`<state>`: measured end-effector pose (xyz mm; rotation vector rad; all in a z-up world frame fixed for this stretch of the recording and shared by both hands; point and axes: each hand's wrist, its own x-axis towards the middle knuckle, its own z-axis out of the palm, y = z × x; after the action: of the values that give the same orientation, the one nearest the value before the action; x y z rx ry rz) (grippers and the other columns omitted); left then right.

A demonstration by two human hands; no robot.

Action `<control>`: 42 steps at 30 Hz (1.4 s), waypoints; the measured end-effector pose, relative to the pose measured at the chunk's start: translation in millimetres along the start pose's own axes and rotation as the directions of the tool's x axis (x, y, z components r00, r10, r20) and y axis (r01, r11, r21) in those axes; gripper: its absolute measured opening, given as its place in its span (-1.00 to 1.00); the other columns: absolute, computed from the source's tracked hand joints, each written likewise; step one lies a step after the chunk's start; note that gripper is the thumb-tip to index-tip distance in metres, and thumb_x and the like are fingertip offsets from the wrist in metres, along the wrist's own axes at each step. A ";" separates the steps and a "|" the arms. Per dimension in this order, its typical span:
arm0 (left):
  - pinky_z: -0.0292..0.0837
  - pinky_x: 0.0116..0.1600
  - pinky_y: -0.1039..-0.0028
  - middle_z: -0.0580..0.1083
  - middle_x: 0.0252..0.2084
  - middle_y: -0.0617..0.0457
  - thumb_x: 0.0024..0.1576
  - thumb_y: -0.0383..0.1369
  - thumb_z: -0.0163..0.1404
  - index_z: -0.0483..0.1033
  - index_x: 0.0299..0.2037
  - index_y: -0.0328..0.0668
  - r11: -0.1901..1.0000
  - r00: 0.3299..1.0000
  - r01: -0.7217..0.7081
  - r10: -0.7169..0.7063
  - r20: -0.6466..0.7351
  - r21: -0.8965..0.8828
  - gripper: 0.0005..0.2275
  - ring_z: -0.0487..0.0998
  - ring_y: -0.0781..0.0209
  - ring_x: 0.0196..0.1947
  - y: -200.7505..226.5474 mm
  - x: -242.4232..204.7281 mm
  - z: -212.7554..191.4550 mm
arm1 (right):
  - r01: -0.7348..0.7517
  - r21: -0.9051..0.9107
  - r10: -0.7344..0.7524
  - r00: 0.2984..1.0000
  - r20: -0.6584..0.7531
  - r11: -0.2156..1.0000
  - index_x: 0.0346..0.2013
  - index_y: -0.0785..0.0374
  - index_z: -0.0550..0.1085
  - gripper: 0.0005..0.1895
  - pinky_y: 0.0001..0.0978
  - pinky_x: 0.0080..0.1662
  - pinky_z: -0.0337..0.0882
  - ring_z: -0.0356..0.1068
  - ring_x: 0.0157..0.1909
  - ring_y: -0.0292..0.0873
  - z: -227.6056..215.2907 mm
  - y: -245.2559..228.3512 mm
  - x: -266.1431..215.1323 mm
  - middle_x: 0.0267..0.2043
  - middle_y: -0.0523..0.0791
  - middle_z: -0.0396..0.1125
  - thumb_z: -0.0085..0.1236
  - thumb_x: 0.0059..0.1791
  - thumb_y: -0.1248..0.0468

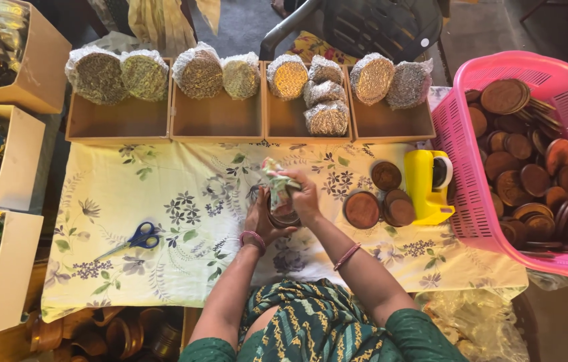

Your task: The person wipes round wooden discs with a cloth and places them into a plastic bag. They handle the discs one at a time, picking them from a large pink basket and moving them into cardboard boxes.

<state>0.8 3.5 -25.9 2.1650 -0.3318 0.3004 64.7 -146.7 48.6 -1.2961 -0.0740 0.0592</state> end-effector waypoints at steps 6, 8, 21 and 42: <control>0.00 0.51 0.21 0.25 0.43 -0.22 -0.06 -0.03 0.35 -0.49 0.51 -0.25 0.947 0.999 0.049 -0.048 -0.011 0.318 0.21 0.24 -0.20 0.44 -11.3 -3.7 13.3 | 0.291 -0.687 -0.063 0.940 0.336 0.666 0.16 0.30 0.44 -0.49 -0.19 0.12 0.37 0.38 0.07 0.10 20.6 3.0 -43.1 0.03 0.06 0.37 0.25 -0.10 0.45; -0.02 0.53 0.20 0.22 0.49 -0.21 -0.07 -0.04 0.29 -0.54 0.51 -0.31 0.974 0.998 0.058 -0.061 0.005 0.221 0.21 0.25 -0.12 0.46 -16.7 -6.9 11.3 | 0.364 -0.682 -0.084 0.909 0.408 0.635 0.15 0.27 0.47 -0.50 -0.17 0.13 0.39 0.39 0.10 0.10 4.6 1.3 -58.9 0.04 0.04 0.39 0.21 -0.10 0.47; -0.14 0.49 0.05 0.22 0.44 -0.19 -0.42 0.31 0.36 -0.47 0.49 -0.24 0.971 0.988 0.114 -0.132 0.074 0.211 0.45 0.21 -0.12 0.45 1.0 2.2 1.7 | 0.510 -0.847 -0.170 0.858 0.486 0.151 -0.11 0.17 0.59 -0.79 -0.13 0.01 0.48 0.49 -0.05 -0.06 -24.3 -41.6 -44.6 -0.01 -0.11 0.48 0.23 -0.05 0.33; 0.09 0.45 0.08 0.32 0.34 -0.14 -0.48 0.09 0.47 0.30 0.30 -0.07 0.981 0.994 0.106 -0.107 0.002 0.161 0.05 0.33 -0.06 0.34 32.4 13.2 -22.4 | 0.031 -0.756 0.020 0.998 0.059 0.654 -0.23 0.23 0.62 -0.68 -0.32 -0.11 0.54 0.51 -0.21 -0.14 -91.0 -1.1 -76.8 -0.19 -0.07 0.50 -0.06 -0.14 0.44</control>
<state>-0.1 1.9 15.5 2.3343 -0.2023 0.2631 -3.8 -240.8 23.4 -2.1515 -0.1696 0.0660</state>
